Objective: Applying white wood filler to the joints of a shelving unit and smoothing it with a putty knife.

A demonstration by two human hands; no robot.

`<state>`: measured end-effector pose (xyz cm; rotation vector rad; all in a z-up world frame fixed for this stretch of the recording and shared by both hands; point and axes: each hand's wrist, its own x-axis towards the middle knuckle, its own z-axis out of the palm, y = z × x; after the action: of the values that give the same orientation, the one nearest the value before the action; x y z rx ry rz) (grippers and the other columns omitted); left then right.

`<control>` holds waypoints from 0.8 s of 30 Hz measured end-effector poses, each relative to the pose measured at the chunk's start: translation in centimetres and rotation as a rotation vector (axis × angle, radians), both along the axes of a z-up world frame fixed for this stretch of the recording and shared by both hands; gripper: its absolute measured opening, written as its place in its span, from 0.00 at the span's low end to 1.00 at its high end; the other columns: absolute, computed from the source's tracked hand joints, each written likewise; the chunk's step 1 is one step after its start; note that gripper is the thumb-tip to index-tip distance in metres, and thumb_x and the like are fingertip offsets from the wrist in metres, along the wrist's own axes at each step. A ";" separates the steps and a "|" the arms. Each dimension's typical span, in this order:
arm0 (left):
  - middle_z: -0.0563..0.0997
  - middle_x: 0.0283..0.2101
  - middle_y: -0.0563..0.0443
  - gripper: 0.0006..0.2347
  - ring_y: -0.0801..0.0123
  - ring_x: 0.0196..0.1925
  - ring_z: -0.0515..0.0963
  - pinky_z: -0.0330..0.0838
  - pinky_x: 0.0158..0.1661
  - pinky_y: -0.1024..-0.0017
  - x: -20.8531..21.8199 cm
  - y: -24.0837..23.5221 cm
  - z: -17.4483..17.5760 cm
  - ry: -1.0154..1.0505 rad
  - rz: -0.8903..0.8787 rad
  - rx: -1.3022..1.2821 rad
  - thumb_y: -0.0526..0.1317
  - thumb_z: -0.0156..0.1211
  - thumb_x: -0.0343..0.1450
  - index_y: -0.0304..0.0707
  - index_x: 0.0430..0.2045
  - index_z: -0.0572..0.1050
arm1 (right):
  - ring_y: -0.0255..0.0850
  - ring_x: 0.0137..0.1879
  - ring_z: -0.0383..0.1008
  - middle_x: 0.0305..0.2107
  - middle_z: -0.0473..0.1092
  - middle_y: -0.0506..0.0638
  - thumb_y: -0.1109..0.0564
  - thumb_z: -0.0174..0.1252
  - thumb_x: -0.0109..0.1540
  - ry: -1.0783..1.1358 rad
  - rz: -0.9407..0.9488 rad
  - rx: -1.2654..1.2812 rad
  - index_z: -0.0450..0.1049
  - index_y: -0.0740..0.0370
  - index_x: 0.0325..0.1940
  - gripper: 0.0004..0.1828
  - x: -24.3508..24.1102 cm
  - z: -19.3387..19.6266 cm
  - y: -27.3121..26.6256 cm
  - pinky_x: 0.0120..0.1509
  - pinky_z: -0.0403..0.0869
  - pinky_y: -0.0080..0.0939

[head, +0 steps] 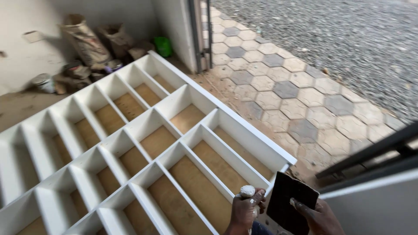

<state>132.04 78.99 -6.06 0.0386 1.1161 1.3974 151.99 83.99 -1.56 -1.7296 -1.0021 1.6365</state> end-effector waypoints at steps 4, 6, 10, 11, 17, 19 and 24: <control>0.81 0.26 0.43 0.05 0.63 0.20 0.76 0.65 0.24 0.69 -0.9 1.1 0.6 -0.030 0.012 0.073 0.30 0.70 0.70 0.25 0.36 0.84 | 0.62 0.47 0.80 0.40 0.81 0.72 0.66 0.65 0.60 0.001 0.124 0.026 0.81 0.78 0.53 0.18 0.2 -4.3 4.9 0.54 0.75 0.58; 0.83 0.28 0.45 0.07 0.64 0.22 0.78 0.64 0.25 0.71 -1.1 1.6 1.7 -0.036 0.030 0.093 0.31 0.69 0.70 0.26 0.39 0.84 | 0.61 0.45 0.80 0.37 0.82 0.71 0.66 0.65 0.60 0.049 0.206 0.077 0.83 0.79 0.49 0.15 0.8 -8.4 7.9 0.52 0.75 0.58; 0.87 0.33 0.53 0.12 0.74 0.31 0.83 0.68 0.24 0.78 -0.5 3.9 1.0 0.113 0.095 -0.027 0.34 0.72 0.68 0.36 0.45 0.86 | 0.67 0.55 0.76 0.50 0.77 0.76 0.77 0.60 0.57 0.342 0.242 0.059 0.74 0.82 0.61 0.26 -1.1 -9.1 12.0 0.62 0.72 0.63; 0.90 0.38 0.55 0.15 0.76 0.35 0.84 0.71 0.24 0.79 0.0 4.9 0.1 0.155 0.149 -0.043 0.32 0.73 0.66 0.37 0.48 0.87 | 0.62 0.57 0.76 0.52 0.77 0.73 0.78 0.60 0.55 0.368 0.282 0.076 0.71 0.78 0.65 0.32 -1.8 -7.8 12.7 0.64 0.71 0.59; 0.87 0.30 0.47 0.10 0.73 0.31 0.82 0.66 0.24 0.78 2.4 10.5 0.2 0.184 0.323 -0.139 0.31 0.71 0.68 0.31 0.41 0.88 | 0.48 0.35 0.76 0.26 0.77 0.59 0.65 0.70 0.56 0.122 0.540 0.084 0.82 0.77 0.32 0.08 -3.6 -1.9 18.0 0.42 0.73 0.47; 0.86 0.31 0.49 0.11 0.73 0.32 0.80 0.68 0.28 0.77 3.3 12.5 1.6 0.242 0.308 -0.164 0.34 0.71 0.67 0.35 0.42 0.89 | 0.50 0.32 0.77 0.25 0.77 0.61 0.65 0.70 0.56 0.128 0.560 0.062 0.82 0.78 0.32 0.08 -3.2 0.8 20.2 0.39 0.74 0.48; 0.83 0.29 0.52 0.10 0.75 0.28 0.73 0.66 0.29 0.78 6.6 17.2 1.2 0.393 0.331 -0.112 0.34 0.71 0.66 0.33 0.38 0.90 | 0.52 0.29 0.77 0.22 0.76 0.62 0.64 0.69 0.56 0.031 0.594 0.059 0.82 0.78 0.31 0.09 -1.7 2.6 25.9 0.36 0.74 0.49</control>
<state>138.60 96.16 -4.81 0.0518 1.5804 1.6622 150.29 109.90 1.00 -1.4364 -1.6408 1.9450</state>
